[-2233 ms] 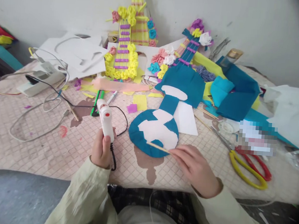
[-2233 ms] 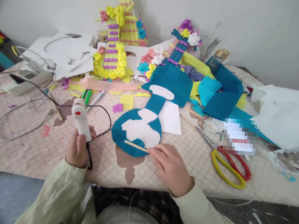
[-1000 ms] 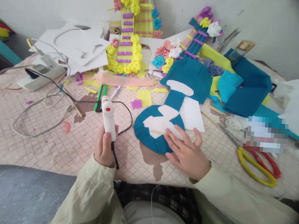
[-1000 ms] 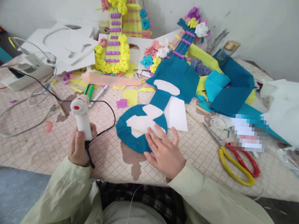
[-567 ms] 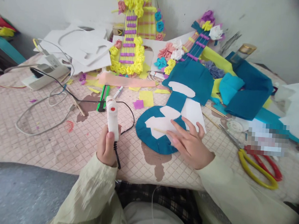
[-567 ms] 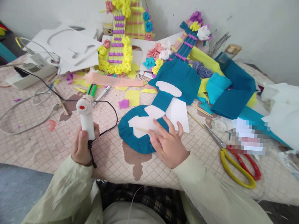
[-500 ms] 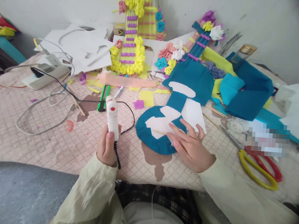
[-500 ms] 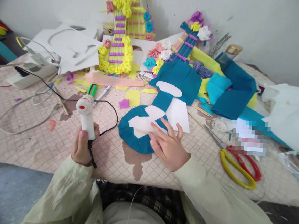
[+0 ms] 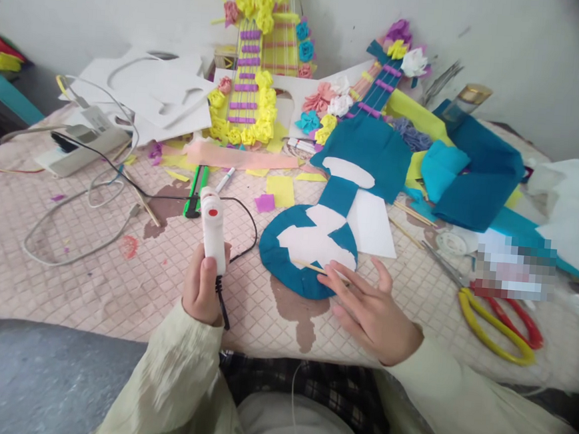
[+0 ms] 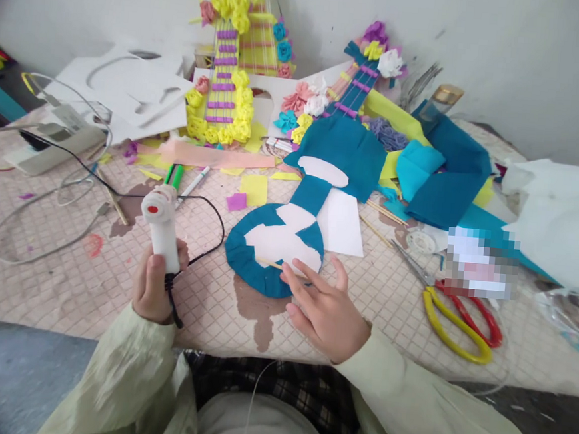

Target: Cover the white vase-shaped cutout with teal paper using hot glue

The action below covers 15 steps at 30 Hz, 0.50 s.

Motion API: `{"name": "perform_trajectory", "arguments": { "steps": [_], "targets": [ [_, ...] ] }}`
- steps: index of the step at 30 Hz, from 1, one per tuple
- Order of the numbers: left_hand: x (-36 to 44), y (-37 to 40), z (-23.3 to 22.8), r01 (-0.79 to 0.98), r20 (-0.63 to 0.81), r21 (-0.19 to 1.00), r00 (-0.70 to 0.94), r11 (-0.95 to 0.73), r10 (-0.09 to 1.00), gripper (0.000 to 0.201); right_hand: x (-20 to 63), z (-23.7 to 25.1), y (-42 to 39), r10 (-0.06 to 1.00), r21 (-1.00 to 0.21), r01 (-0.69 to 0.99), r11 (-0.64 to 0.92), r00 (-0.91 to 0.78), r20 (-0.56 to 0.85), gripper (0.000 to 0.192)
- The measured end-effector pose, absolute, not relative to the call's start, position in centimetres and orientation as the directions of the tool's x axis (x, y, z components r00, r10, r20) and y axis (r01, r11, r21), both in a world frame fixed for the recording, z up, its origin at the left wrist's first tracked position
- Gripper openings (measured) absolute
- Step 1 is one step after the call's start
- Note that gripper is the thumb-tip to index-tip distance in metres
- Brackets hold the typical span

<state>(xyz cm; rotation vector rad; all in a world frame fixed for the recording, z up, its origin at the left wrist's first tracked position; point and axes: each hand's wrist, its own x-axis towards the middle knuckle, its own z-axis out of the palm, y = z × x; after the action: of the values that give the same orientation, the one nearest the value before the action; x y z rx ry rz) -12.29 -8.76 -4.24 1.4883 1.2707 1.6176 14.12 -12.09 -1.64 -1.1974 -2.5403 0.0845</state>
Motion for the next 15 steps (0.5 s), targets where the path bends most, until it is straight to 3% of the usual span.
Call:
{"name": "perform_trajectory", "arguments": {
  "steps": [6,9,11,15],
  "targets": [
    [-12.3,-8.7,-4.1,0.195,0.410,0.907,-0.197,-0.374,0.891,0.037,13.8,-1.0,-10.8,0.751,-0.225,0.734,0.641,-0.540,0.379,0.050],
    [-12.4,-8.7,-4.3,0.201,0.414,0.904,-0.192,-0.378,0.890,0.038,13.9,-1.6,-9.9,0.770,-0.208,0.792,0.574,-0.435,0.467,0.030],
    [-12.6,-8.5,-4.5,0.211,0.416,0.902,-0.186,-0.377,0.890,0.039,14.0,-2.3,-9.3,0.808,-0.212,0.833,0.510,-0.381,0.450,0.016],
    [-12.9,-8.0,-4.7,0.288,0.411,0.891,-0.181,-0.351,0.894,0.042,14.6,-3.1,-8.5,0.867,-0.239,0.873,0.425,-0.316,0.386,0.019]
  ]
}}
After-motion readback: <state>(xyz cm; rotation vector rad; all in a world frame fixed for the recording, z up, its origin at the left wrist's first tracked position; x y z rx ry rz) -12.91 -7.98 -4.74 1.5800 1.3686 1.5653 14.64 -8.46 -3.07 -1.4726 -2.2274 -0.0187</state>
